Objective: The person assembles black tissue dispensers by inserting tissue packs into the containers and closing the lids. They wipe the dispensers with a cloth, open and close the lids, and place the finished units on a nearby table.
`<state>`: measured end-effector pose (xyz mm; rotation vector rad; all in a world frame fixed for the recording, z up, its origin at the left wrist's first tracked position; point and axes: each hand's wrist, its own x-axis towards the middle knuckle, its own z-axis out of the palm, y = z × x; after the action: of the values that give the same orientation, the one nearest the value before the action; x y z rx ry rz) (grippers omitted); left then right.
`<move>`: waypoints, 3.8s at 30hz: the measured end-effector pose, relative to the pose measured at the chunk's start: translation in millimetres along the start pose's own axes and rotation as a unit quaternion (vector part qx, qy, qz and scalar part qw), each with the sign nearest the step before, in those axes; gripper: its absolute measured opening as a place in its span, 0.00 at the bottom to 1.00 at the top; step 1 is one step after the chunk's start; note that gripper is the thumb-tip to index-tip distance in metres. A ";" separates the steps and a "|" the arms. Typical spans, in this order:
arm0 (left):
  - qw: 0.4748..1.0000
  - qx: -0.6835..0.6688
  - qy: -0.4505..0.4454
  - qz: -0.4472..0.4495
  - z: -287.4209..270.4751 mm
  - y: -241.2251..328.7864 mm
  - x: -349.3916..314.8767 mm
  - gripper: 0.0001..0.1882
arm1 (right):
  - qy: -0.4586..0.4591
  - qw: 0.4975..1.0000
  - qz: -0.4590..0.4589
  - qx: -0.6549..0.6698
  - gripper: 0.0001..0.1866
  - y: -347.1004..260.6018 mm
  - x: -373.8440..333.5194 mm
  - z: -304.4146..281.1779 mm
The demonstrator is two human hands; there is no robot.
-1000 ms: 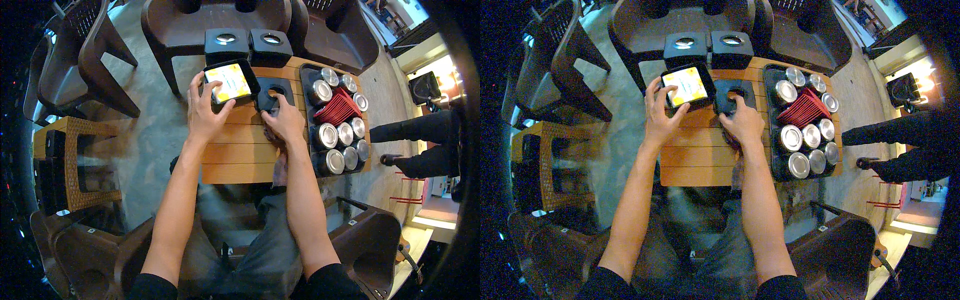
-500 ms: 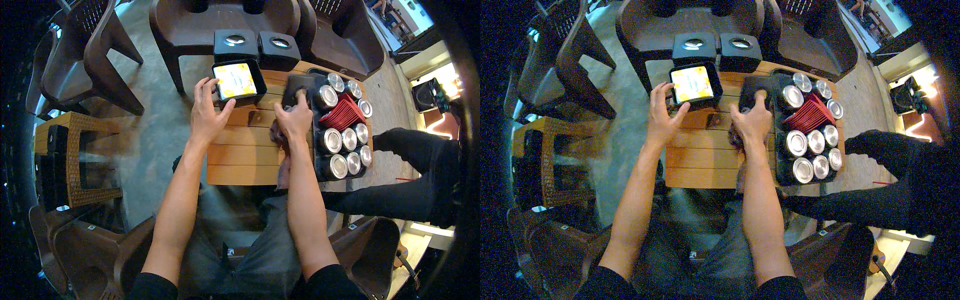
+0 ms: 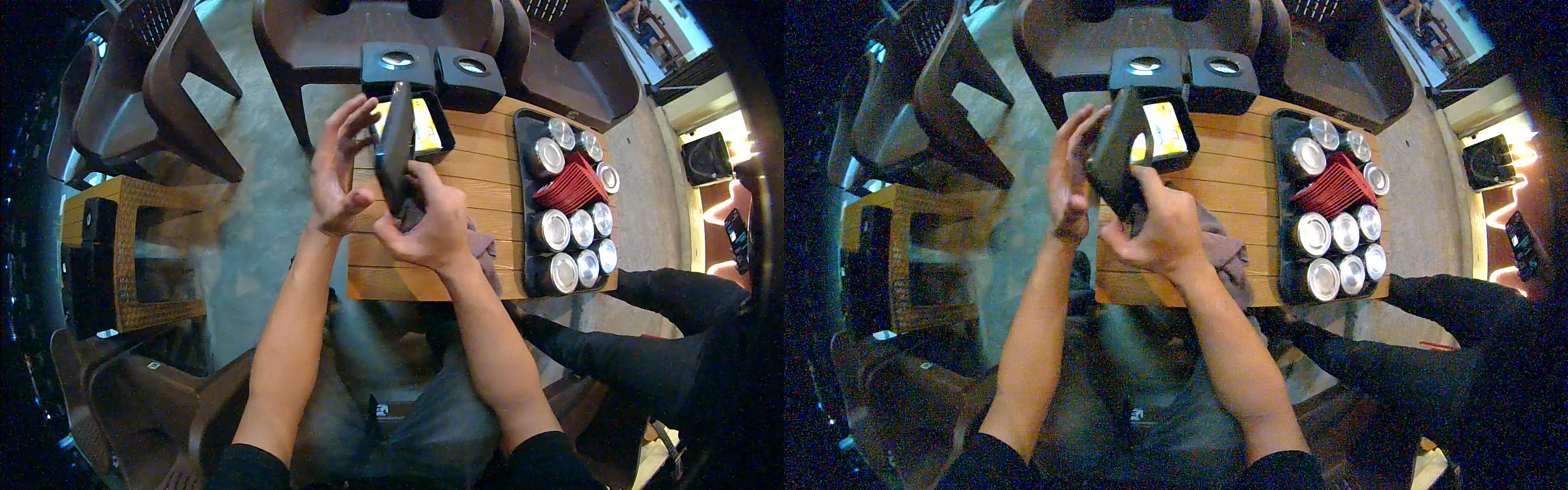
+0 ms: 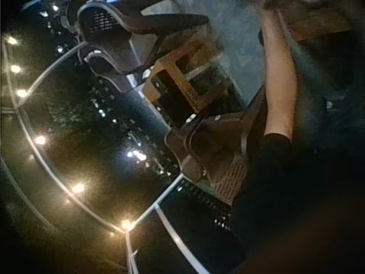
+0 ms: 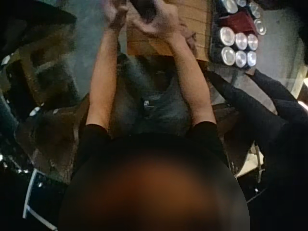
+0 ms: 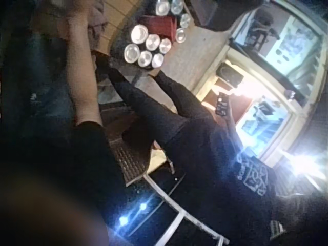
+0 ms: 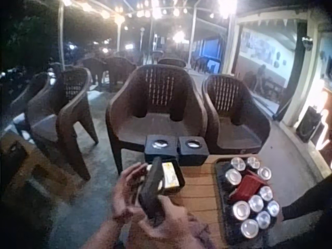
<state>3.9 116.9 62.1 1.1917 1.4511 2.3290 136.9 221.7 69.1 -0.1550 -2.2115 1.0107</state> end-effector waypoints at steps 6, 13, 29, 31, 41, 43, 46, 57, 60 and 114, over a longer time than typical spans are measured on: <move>0.975 -0.151 -0.007 -0.163 11.5 8.8 -7.8 0.66 | -0.099 0.994 0.038 0.020 0.37 -7.9 -4.8 13.8; 0.913 -0.356 0.038 -0.195 -12.3 9.8 -1.8 0.48 | -0.088 0.878 0.247 0.401 0.34 -4.9 5.1 -3.7; 0.922 -0.337 0.065 -0.177 2.4 8.7 -4.3 0.43 | 0.092 0.986 0.047 0.128 0.07 -12.0 -10.9 36.8; 0.916 -0.352 0.065 -0.182 1.6 8.6 -5.1 0.43 | 0.094 0.989 0.000 0.112 0.07 -18.0 -13.8 41.8; 0.905 -0.363 0.051 -0.215 -7.6 14.5 -5.8 0.56 | 0.232 0.971 0.027 -0.043 0.05 24.7 9.2 22.7; 0.894 -0.403 0.008 -0.194 -6.0 10.1 -3.1 0.52 | 0.230 0.972 0.035 -0.026 0.05 20.7 7.2 24.4; 0.895 -0.404 0.050 -0.180 -4.4 4.5 -5.5 0.48 | 0.140 0.989 -0.040 -0.005 0.07 2.7 -4.8 36.5; 0.878 -0.433 0.056 -0.196 -6.1 8.8 -8.4 0.50 | 0.186 0.982 -0.023 -0.018 0.07 17.8 4.8 34.4; 0.871 -0.442 0.066 -0.206 -4.9 9.9 -10.2 0.51 | 0.206 0.977 0.064 -0.004 0.06 28.8 9.0 24.5; 0.797 -0.382 -0.045 -0.465 -10.2 15.9 -5.8 0.58 | 0.008 0.977 -0.211 -0.040 0.14 -19.5 -8.6 38.1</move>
<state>5.0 98.7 69.6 0.2267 0.6287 1.7451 122.4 181.4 60.7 0.2614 -2.1451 0.6837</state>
